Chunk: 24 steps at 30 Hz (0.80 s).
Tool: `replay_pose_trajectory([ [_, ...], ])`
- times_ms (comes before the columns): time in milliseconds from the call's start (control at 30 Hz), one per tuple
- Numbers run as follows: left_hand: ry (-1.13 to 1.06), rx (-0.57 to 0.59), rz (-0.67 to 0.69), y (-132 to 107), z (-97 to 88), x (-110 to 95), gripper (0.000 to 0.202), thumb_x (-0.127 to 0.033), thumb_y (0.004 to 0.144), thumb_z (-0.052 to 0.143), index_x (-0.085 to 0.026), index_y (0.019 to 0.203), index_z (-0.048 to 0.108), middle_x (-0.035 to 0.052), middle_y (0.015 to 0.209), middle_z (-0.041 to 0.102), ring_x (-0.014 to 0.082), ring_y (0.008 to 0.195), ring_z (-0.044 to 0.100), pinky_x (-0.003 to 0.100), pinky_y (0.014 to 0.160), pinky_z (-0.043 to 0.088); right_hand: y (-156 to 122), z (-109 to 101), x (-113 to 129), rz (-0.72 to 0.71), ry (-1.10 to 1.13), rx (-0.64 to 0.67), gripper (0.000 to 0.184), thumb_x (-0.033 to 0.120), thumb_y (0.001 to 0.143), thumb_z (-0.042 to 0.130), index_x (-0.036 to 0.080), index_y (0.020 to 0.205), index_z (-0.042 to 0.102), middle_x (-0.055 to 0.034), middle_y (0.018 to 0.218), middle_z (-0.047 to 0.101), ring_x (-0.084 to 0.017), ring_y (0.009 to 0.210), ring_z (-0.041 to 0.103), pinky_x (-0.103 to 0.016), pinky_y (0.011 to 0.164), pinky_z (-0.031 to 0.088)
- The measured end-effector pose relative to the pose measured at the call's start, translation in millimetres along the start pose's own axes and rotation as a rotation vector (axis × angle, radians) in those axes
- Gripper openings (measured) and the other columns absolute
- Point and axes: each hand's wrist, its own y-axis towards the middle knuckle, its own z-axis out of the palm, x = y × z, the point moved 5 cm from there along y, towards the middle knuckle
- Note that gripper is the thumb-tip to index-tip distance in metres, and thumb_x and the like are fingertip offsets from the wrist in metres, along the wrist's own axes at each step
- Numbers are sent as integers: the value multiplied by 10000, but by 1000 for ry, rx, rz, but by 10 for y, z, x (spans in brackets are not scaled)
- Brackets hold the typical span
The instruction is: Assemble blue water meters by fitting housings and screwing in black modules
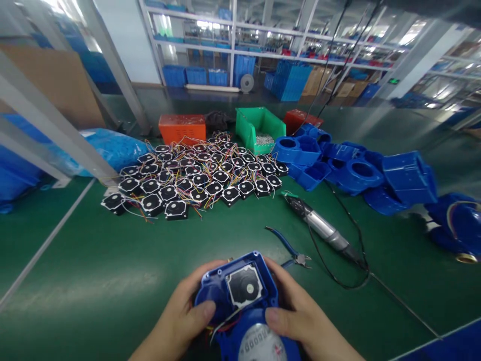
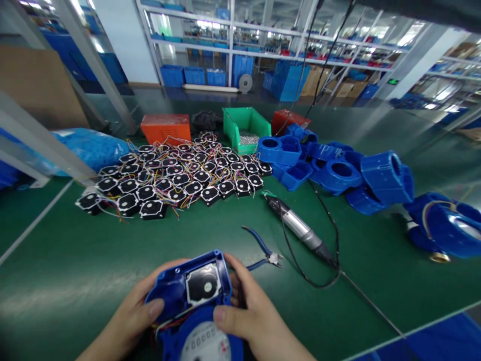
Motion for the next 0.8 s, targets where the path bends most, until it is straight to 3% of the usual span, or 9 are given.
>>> replay_pose_trajectory([
  [67,8,4,5,11,13,-25,577,-511,663,579,-170,1119,479,94,1104,567,281,994,523,351,838,418,-52,-10,17,-9,-180,-42,762,398,752,634,184,1333,189,-125,1262,311,-246,1105,397,-386,956,342],
  [200,121,-75,27,47,85,-118,533,-501,671,557,-135,1053,498,90,981,611,247,876,562,333,793,430,-311,-64,131,-96,-836,-337,766,482,768,574,225,1363,166,-75,1327,215,-262,1196,264,-449,1014,236],
  [300,239,-143,16,111,175,-188,516,-520,691,533,-126,1025,511,93,894,622,249,811,571,356,757,440,-410,42,176,-124,-1122,-303,1016,509,610,697,194,1384,119,-67,1360,121,-305,1236,142,-481,1035,148],
  [367,352,-172,49,156,220,-230,516,-531,698,534,-135,1028,525,106,926,611,265,846,560,385,785,424,-386,68,206,-79,-1203,-316,1028,467,582,716,164,1381,143,-71,1360,118,-302,1241,123,-472,1043,126],
  [433,391,-187,98,186,240,-238,551,-527,697,547,-143,1090,501,121,1023,576,276,936,528,403,851,385,-329,33,259,-30,-1188,-396,929,448,632,667,159,1369,182,-73,1345,171,-281,1233,170,-457,1045,142],
  [500,291,-232,118,192,216,-191,617,-517,718,528,-134,1187,406,135,1089,525,260,977,505,395,874,374,-272,-22,303,-16,-1084,-432,866,473,666,621,168,1358,198,-77,1323,228,-266,1208,243,-447,1034,194],
  [667,139,-503,66,103,82,8,630,-499,745,498,-87,1189,322,152,1085,448,229,960,487,370,837,403,-248,-175,316,-117,-812,-402,886,482,644,674,171,1335,215,-106,1303,268,-257,1195,276,-413,1025,233],
  [800,-134,-361,-66,85,241,155,569,-471,777,485,-97,1178,330,161,1114,486,233,994,502,391,880,382,-296,-287,241,-215,-557,-432,894,427,616,725,148,1310,237,-125,1285,300,-257,1185,296,-387,1036,218],
])
